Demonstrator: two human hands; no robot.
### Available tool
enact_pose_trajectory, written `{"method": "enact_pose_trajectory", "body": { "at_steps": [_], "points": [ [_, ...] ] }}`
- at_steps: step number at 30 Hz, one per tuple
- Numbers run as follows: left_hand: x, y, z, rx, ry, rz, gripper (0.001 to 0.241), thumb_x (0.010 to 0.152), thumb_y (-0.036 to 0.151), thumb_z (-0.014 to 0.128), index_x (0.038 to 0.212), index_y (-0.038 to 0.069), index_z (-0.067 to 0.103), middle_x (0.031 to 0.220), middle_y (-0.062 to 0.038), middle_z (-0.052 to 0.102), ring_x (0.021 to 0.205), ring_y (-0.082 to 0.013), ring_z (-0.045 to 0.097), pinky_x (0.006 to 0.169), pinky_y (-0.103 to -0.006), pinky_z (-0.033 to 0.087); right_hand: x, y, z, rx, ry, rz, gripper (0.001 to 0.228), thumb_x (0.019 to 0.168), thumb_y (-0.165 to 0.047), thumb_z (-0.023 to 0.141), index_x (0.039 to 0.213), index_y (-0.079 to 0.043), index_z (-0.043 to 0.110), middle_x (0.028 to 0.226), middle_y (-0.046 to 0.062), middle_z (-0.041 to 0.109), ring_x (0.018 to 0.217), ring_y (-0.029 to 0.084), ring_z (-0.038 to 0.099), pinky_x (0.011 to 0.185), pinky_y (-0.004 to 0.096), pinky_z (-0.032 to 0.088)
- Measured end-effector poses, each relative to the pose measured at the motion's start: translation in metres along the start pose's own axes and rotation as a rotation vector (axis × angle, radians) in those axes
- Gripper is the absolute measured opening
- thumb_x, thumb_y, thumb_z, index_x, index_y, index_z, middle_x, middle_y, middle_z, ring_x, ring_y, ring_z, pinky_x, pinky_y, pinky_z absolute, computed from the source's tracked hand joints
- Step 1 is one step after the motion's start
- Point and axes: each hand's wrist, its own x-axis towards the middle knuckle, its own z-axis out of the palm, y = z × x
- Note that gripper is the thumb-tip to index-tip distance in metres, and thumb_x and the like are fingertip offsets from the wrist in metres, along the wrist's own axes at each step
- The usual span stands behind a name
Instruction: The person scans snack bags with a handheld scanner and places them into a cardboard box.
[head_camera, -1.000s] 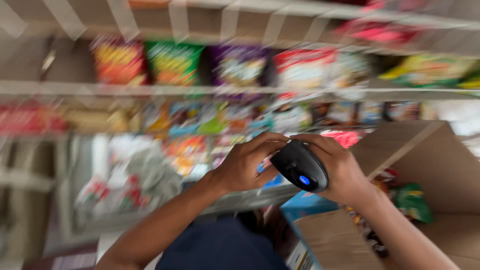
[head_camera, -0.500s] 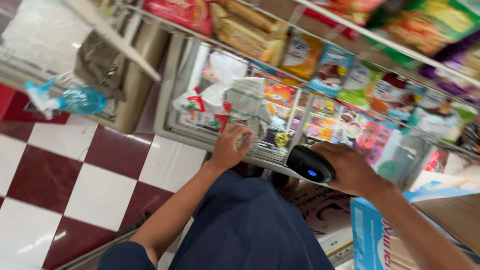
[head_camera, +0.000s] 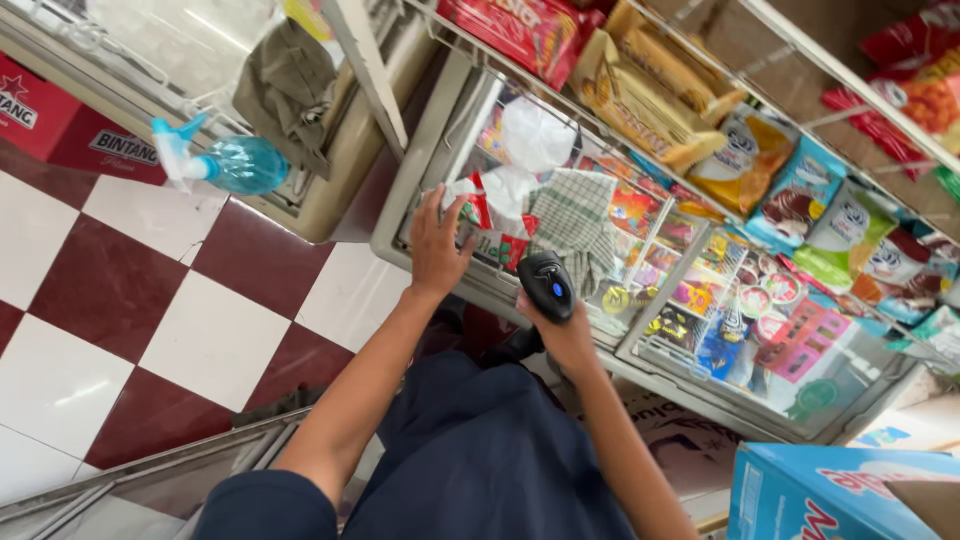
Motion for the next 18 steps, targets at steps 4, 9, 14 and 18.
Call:
{"method": "enact_pose_trajectory", "body": {
  "at_steps": [4,9,14,18],
  "points": [
    [0.010,-0.016,0.004,-0.137,-0.051,-0.039,0.067,0.083,0.005,0.078,0.145,0.012,0.051,0.150,-0.019,0.047,0.142,-0.0433,0.042,0.117,-0.0505,0.038,0.007,-0.013,0.025,0.313,0.012,-0.037,0.024,0.088,-0.014,0.079,0.108,-0.001,0.075,0.092,0.005,0.075,0.083,0.010,0.068,0.077,0.028,0.054],
    [0.015,-0.014,-0.018,-0.315,0.048,0.004,0.053,0.093,0.002,0.074,0.142,0.005,0.053,0.140,-0.018,0.062,0.131,-0.0368,0.061,0.109,-0.0422,0.051,0.010,-0.045,0.030,0.240,0.119,-0.008,0.023,0.086,-0.015,0.081,0.107,-0.005,0.077,0.093,0.002,0.076,0.085,0.008,0.067,0.078,0.026,0.053],
    [0.009,0.011,-0.048,-0.914,-0.320,-0.324,0.057,0.102,0.016,0.068,0.150,-0.007,0.047,0.122,-0.012,0.071,0.106,-0.0102,0.066,0.088,-0.0254,0.056,0.016,-0.069,0.033,0.225,0.251,-0.074,0.022,0.087,-0.014,0.083,0.106,-0.002,0.077,0.091,0.002,0.073,0.083,0.009,0.063,0.076,0.028,0.051],
    [0.007,0.026,-0.051,-0.574,-0.633,-0.464,0.056,0.102,0.026,0.070,0.147,-0.005,0.059,0.084,-0.017,0.066,0.073,-0.0134,0.056,0.068,-0.0358,0.050,0.025,-0.070,0.035,0.467,0.350,-0.137,0.030,0.087,-0.010,0.083,0.113,0.000,0.072,0.100,0.003,0.073,0.089,0.011,0.066,0.080,0.028,0.053]
  ]
}}
